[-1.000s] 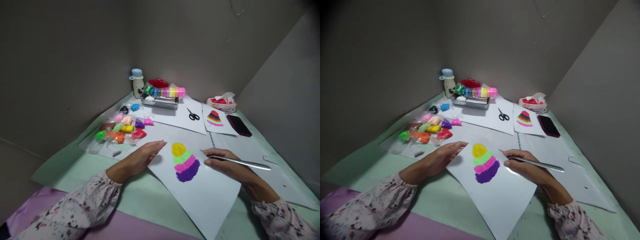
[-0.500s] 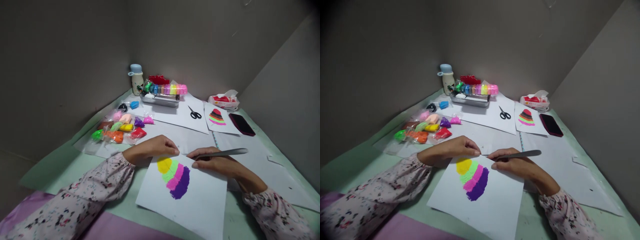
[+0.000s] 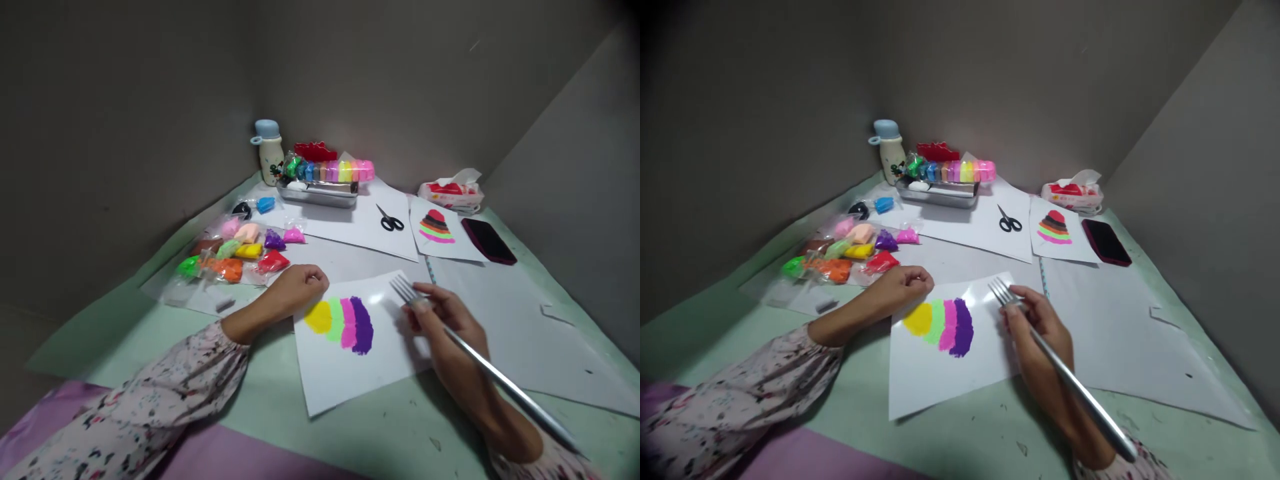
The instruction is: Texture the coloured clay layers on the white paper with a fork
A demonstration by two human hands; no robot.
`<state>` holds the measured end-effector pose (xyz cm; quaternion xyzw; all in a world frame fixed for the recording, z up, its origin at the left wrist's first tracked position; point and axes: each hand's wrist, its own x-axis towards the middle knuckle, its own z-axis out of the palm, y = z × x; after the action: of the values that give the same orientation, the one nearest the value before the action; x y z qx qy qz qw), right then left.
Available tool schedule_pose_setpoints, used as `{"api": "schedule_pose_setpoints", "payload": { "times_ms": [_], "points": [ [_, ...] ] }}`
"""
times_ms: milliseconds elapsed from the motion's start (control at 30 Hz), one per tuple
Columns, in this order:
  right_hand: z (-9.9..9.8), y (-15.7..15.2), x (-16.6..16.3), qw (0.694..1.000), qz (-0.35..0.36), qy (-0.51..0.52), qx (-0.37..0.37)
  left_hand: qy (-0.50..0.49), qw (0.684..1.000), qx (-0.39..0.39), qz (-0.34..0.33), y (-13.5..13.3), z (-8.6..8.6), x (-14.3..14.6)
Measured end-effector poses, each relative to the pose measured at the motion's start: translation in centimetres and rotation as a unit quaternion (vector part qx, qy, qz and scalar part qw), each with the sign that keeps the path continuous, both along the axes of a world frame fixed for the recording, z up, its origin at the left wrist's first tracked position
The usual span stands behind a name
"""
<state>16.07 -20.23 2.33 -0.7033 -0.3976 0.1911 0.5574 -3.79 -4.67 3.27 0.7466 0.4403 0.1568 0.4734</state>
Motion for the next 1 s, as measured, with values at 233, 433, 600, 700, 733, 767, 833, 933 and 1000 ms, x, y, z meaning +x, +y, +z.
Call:
{"api": "schedule_pose_setpoints", "payload": {
  "times_ms": [233, 433, 600, 700, 733, 767, 833, 933, 1000],
  "points": [
    [-2.7, 0.4, -0.2, 0.996, 0.063, -0.013, -0.060, 0.065, 0.989, -0.030, -0.129, 0.4, 0.5, -0.5],
    [-2.4, 0.1, -0.3, 0.996, 0.063, -0.052, -0.040, 0.009, 0.989, -0.086, -0.123, 0.4, -0.2, -0.5],
    [-2.3, -0.3, -0.4, 0.996, 0.009, -0.079, -0.042, -0.054, 0.992, -0.109, -0.024, -0.1, -0.7, -0.7],
    [-2.3, -0.4, -0.4, 0.991, 0.031, -0.117, -0.057, -0.062, 0.995, -0.074, 0.012, -0.2, -1.1, -0.6],
    [-2.3, -0.4, -0.4, 0.989, 0.038, -0.127, -0.063, -0.063, 0.996, -0.056, 0.021, -0.2, -1.2, -0.6],
    [-2.2, -0.4, -0.4, 0.987, 0.042, -0.137, -0.070, -0.066, 0.997, -0.040, 0.028, -0.2, -1.3, -0.5],
    [-2.1, -0.3, -0.4, 0.984, 0.045, -0.153, -0.080, -0.071, 0.997, -0.019, 0.030, -0.3, -1.4, -0.5],
    [-2.0, -0.2, -0.4, 0.980, 0.057, -0.174, -0.079, -0.069, 0.997, -0.009, 0.023, -0.4, -1.4, -0.5],
    [-1.9, -0.2, -0.5, 0.977, 0.071, -0.189, -0.071, -0.061, 0.998, -0.006, 0.015, -0.5, -1.4, -0.4]
  ]
}}
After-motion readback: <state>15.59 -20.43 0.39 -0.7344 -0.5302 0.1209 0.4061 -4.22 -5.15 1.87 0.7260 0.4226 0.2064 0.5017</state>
